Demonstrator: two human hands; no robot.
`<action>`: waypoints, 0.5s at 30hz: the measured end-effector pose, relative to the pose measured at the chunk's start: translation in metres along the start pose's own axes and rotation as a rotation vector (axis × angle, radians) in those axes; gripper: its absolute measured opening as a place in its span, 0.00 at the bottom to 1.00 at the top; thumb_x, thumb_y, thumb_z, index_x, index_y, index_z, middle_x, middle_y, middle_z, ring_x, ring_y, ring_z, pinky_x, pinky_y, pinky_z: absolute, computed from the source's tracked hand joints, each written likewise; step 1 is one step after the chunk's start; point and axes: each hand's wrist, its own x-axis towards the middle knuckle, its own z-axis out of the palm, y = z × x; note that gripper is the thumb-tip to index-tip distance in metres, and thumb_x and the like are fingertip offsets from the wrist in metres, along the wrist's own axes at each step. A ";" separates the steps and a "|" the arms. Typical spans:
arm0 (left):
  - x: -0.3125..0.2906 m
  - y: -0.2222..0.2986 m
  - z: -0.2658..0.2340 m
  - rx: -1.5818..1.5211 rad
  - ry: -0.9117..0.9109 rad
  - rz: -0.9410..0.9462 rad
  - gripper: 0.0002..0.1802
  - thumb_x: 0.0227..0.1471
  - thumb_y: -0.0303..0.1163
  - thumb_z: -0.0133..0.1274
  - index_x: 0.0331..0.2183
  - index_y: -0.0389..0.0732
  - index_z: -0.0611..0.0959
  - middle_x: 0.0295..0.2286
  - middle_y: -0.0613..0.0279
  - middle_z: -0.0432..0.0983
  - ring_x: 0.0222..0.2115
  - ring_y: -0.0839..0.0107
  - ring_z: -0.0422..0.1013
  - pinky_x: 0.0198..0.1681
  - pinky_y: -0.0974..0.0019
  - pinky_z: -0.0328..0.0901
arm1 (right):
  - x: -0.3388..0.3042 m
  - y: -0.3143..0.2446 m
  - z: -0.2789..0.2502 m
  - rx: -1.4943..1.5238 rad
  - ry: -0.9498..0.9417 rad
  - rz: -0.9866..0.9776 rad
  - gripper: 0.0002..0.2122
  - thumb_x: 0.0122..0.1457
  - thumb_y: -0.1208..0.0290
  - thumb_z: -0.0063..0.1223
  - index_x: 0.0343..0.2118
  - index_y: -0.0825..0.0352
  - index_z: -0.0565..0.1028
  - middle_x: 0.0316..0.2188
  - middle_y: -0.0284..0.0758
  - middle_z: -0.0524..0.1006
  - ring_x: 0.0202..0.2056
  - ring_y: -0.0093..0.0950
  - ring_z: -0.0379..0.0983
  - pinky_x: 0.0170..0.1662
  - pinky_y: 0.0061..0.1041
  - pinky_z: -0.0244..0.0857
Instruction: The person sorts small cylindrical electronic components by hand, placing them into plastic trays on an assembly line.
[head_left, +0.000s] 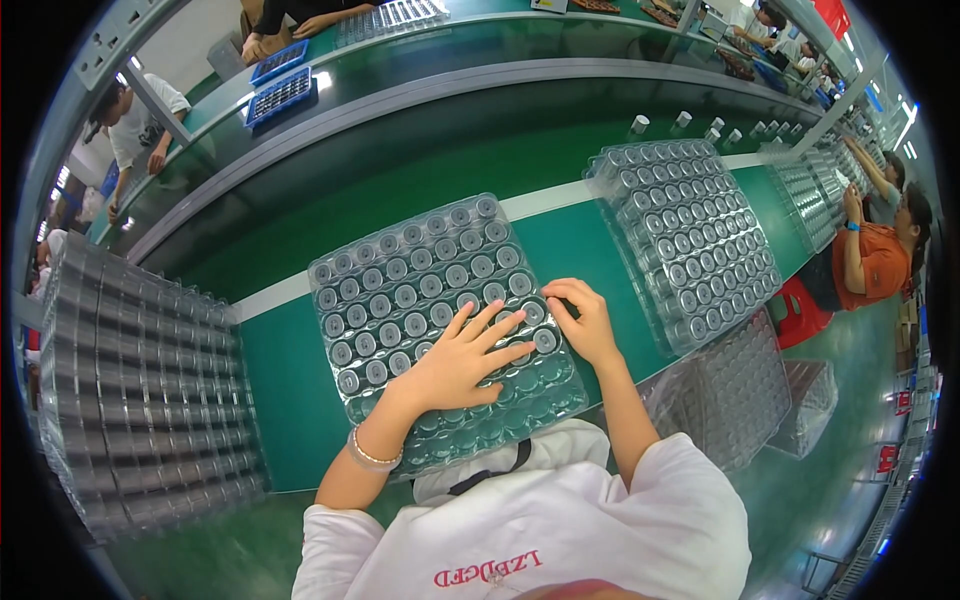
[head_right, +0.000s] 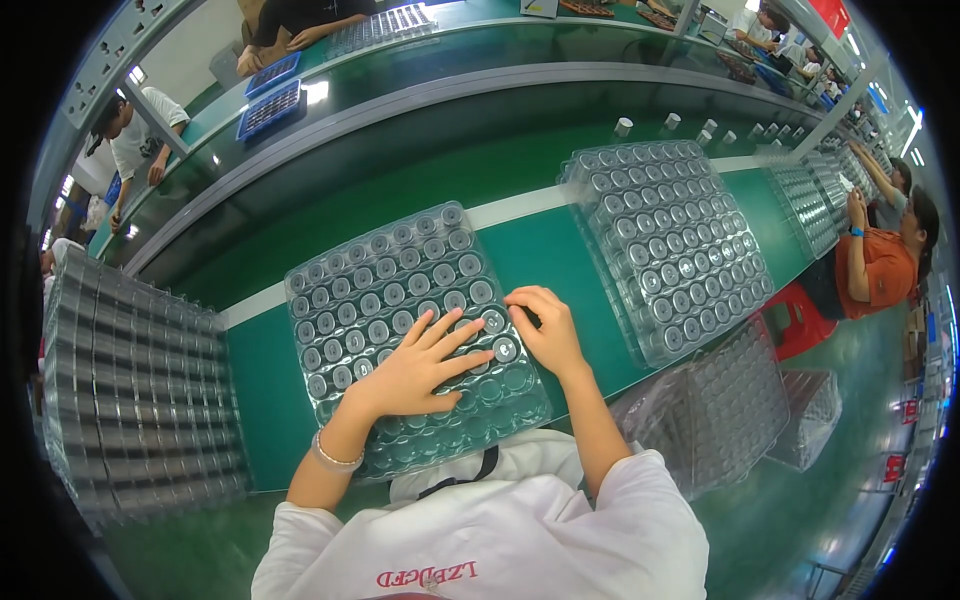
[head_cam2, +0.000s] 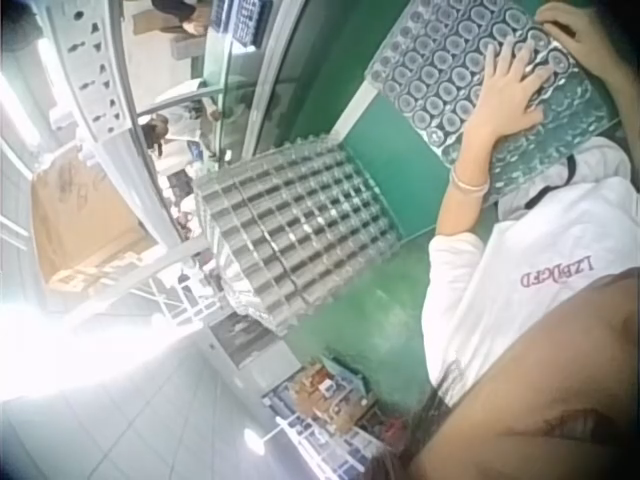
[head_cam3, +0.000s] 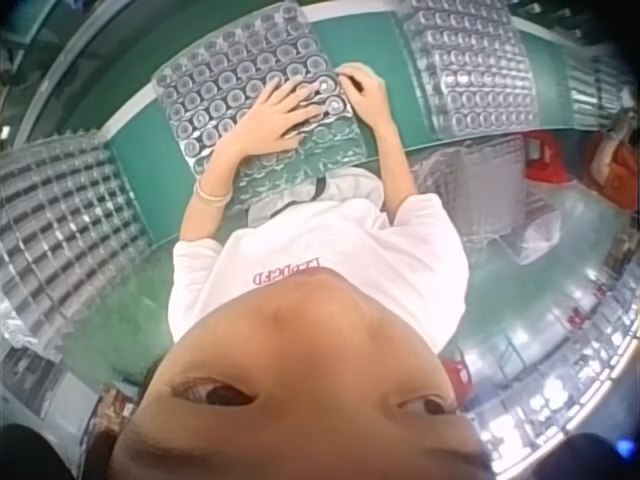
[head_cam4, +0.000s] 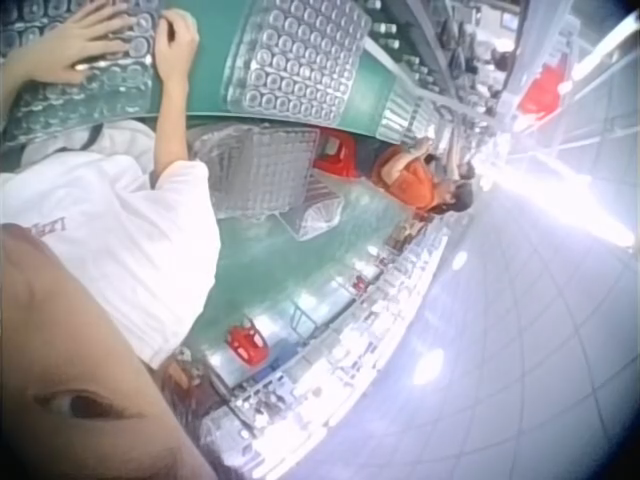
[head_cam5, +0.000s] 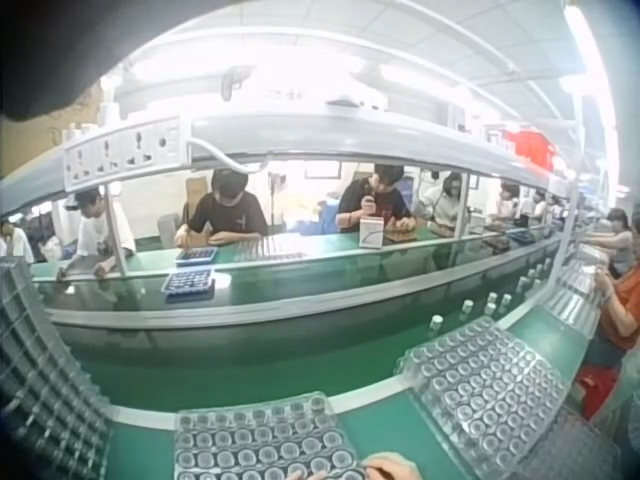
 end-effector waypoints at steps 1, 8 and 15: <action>0.000 0.000 0.000 0.001 -0.003 -0.001 0.37 0.38 0.36 0.57 0.54 0.56 0.67 0.59 0.61 0.50 0.60 0.52 0.43 0.60 0.44 0.39 | 0.000 0.000 0.000 -0.004 0.002 0.000 0.06 0.49 0.82 0.51 0.31 0.71 0.76 0.32 0.38 0.76 0.36 0.31 0.73 0.38 0.24 0.65; 0.000 -0.001 0.001 0.001 -0.007 -0.001 0.37 0.39 0.36 0.57 0.54 0.56 0.67 0.59 0.61 0.49 0.60 0.52 0.43 0.60 0.44 0.39 | 0.001 0.001 0.000 -0.010 0.002 -0.010 0.06 0.49 0.82 0.51 0.31 0.71 0.76 0.32 0.38 0.76 0.36 0.31 0.73 0.38 0.24 0.65; 0.000 -0.001 0.000 -0.002 -0.005 0.003 0.37 0.39 0.36 0.57 0.54 0.56 0.67 0.59 0.61 0.49 0.60 0.52 0.43 0.60 0.44 0.39 | 0.001 0.000 0.000 0.002 -0.006 0.009 0.06 0.49 0.82 0.51 0.31 0.71 0.76 0.32 0.38 0.76 0.36 0.31 0.73 0.39 0.24 0.65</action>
